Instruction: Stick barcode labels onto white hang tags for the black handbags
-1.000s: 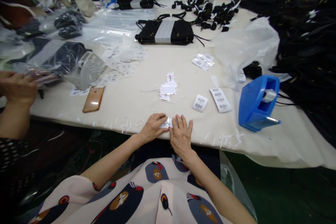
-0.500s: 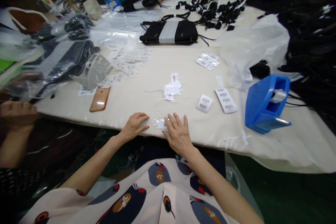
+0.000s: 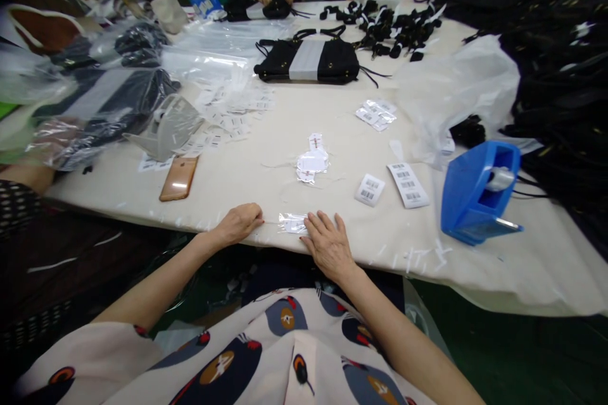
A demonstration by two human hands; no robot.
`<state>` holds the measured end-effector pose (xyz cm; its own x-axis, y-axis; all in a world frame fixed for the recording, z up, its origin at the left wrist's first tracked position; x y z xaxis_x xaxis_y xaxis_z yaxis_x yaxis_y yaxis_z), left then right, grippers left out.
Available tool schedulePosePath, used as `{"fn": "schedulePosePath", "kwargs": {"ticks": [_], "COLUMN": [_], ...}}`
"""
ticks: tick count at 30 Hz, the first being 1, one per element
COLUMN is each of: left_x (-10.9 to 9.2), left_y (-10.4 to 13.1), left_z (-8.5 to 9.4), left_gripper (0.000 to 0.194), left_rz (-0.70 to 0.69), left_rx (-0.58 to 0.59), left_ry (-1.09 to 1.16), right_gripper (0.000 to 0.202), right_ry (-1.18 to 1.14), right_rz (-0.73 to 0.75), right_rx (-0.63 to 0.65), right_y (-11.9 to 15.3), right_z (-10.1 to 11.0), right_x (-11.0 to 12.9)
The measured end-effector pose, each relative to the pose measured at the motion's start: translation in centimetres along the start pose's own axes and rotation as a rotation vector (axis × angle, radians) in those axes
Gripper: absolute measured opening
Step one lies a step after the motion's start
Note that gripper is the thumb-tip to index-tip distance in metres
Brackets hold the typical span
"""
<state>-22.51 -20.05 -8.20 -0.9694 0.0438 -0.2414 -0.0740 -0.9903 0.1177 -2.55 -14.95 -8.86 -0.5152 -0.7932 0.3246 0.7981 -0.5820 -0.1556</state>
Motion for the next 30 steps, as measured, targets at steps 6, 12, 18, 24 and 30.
{"fn": "schedulePosePath", "kwargs": {"ticks": [6, 12, 18, 24, 30], "left_x": [-1.6, -4.2, -3.7, -4.1, -4.1], "left_y": [0.0, 0.3, -0.2, -2.6, -4.4], "left_z": [3.1, 7.4, 8.1, 6.4, 3.6], "left_gripper": [0.012, 0.016, 0.019, 0.018, 0.042], "left_rz": [-0.079, -0.345, -0.353, -0.266, -0.154], "left_rx": [-0.184, -0.408, -0.389, -0.332, -0.550], "left_ry": [0.034, -0.095, -0.120, 0.000, 0.076], "right_gripper": [0.056, 0.048, 0.023, 0.017, 0.018], "right_ry": [-0.255, -0.688, -1.116, -1.253, -1.097], "right_rz": [-0.119, -0.136, -0.294, -0.486, -0.669], "right_rx": [0.103, 0.380, 0.520, 0.447, 0.014], "right_y": [-4.4, -8.6, -7.1, -3.8, -6.3], "right_z": [-0.4, -1.4, -0.4, 1.8, 6.0], "right_x": [-0.7, -0.9, -2.8, -5.8, -11.7]}}
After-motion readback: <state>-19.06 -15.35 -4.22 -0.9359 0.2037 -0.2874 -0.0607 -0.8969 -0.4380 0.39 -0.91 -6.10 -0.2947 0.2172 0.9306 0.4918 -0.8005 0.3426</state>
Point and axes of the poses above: each hand's wrist, its own y-axis away from the middle knuckle, its own z-axis out of the back of the hand, x = y × z, the point moved 6 cm from there along -y, towards the middle knuckle, and after that the axes turned 2 degrees about -z, right-handed, at the moved point
